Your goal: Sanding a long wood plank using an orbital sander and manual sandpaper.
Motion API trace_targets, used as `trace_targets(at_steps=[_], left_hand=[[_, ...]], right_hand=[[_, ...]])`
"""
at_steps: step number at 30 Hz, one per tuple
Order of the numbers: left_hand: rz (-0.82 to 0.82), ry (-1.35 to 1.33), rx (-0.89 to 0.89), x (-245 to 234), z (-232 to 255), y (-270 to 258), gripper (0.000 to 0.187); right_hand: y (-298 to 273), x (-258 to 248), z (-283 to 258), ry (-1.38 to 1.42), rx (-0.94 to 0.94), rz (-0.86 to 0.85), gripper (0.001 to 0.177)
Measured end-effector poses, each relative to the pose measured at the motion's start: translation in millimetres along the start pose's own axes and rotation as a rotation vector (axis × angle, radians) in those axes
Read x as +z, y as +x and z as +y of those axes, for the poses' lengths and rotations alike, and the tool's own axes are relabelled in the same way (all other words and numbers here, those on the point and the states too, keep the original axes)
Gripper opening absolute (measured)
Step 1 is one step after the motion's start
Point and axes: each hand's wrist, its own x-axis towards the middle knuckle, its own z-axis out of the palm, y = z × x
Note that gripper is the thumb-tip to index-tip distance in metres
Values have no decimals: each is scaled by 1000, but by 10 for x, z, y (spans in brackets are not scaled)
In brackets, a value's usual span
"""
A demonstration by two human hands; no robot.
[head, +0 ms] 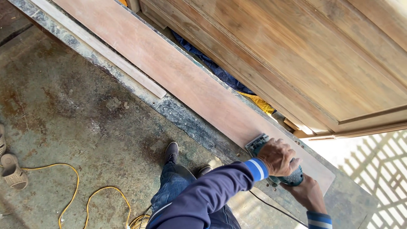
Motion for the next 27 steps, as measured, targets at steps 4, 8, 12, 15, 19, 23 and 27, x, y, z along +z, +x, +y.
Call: trace_targets(at_steps=[4, 8, 12, 15, 19, 23, 27], left_hand=[[-27, -7, -10, 97, 165, 6, 44], [-9, 0, 6, 98, 99, -14, 43], [-26, 10, 7, -56, -153, -12, 45], [17, 10, -1, -225, -410, -4, 45], [83, 57, -25, -488, -756, 26, 48], [180, 49, -15, -1042, -1017, -2, 46], [176, 37, -52, -1496, -1306, -99, 39]], right_hand=[[-32, -2, 235, -4, 21, -32, 48], [-12, 20, 176, -5, 20, -30, 49], [19, -45, -252, -22, -15, -12, 49], [83, -78, -661, -39, -53, 27, 52], [269, -31, -1052, -44, -106, 68, 54], [336, -67, -1655, -44, -161, 96, 53], [400, -29, -2219, -39, -237, 113, 53]])
